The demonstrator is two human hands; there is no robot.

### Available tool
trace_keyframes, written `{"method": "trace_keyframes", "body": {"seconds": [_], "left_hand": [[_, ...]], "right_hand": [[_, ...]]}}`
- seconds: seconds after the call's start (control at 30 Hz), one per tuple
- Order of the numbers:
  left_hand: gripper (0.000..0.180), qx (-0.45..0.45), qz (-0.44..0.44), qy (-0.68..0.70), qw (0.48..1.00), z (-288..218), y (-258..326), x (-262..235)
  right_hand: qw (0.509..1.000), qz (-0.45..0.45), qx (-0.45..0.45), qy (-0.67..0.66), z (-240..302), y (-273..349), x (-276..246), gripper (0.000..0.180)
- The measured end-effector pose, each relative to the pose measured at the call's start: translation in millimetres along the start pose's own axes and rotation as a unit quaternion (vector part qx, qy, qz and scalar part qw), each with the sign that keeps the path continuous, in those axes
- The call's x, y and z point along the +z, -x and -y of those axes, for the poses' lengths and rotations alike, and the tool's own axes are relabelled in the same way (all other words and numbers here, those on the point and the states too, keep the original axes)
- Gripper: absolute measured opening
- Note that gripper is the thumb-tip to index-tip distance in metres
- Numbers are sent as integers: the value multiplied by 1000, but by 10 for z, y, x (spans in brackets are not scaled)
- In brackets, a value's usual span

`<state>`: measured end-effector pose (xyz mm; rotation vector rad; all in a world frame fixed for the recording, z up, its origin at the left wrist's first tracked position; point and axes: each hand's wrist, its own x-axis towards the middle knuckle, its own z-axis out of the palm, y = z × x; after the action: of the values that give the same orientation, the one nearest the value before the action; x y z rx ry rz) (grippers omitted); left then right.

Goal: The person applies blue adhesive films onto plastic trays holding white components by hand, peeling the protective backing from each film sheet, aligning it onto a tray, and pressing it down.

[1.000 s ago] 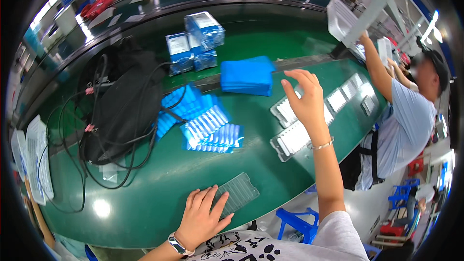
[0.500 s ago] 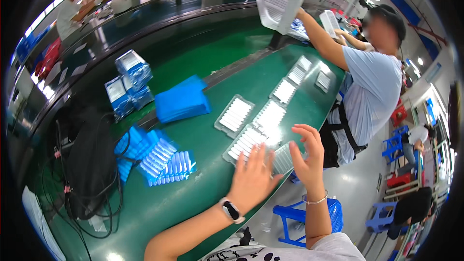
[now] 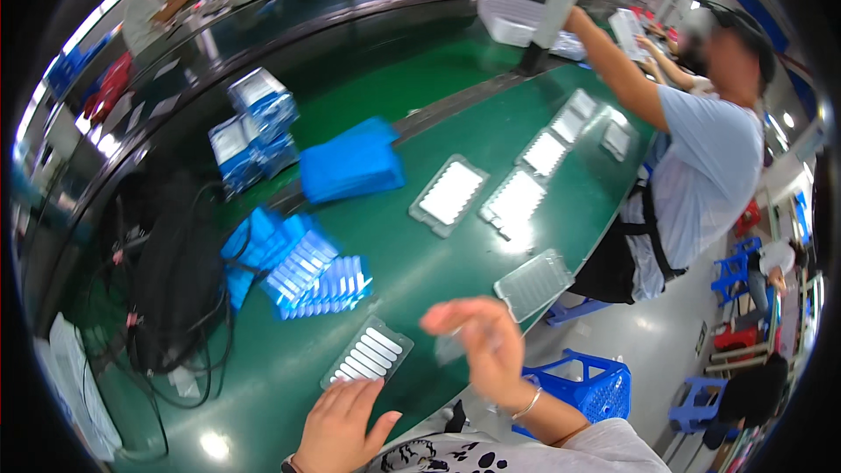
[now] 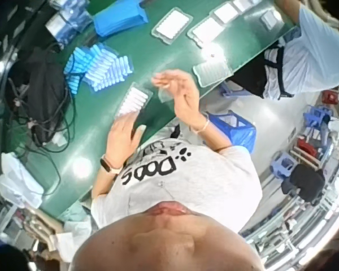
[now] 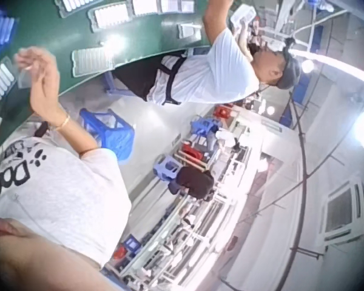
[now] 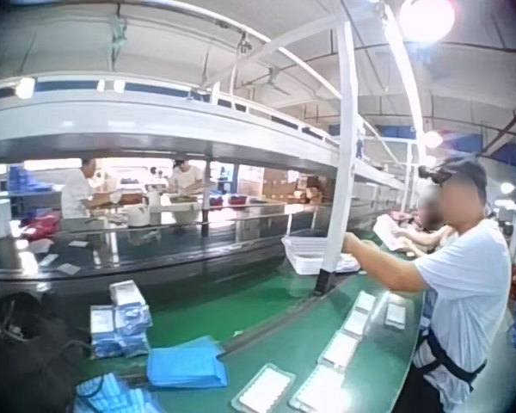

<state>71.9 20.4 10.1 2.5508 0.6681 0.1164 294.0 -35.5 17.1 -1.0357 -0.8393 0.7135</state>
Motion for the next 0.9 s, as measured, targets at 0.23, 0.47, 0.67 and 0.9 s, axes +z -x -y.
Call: {"method": "trace_keyframes", "body": {"seconds": [0.23, 0.47, 0.67, 0.9], "left_hand": [[30, -260, -302, 757, 518, -242, 491, 5], [33, -334, -694, 467, 436, 406, 2543, 466], [62, -923, -241, -33, 298, 957, 5740, 2209], [107, -934, -271, 4, 232, 1354, 4888, 2745]], "right_hand": [[773, 380, -317, 396, -260, 278, 921, 52], [762, 441, -175, 441, -280, -122, 618, 58], [789, 152, -294, 518, -573, -1286, 199, 20], [669, 142, -375, 626, -765, -1815, 402, 27]]}}
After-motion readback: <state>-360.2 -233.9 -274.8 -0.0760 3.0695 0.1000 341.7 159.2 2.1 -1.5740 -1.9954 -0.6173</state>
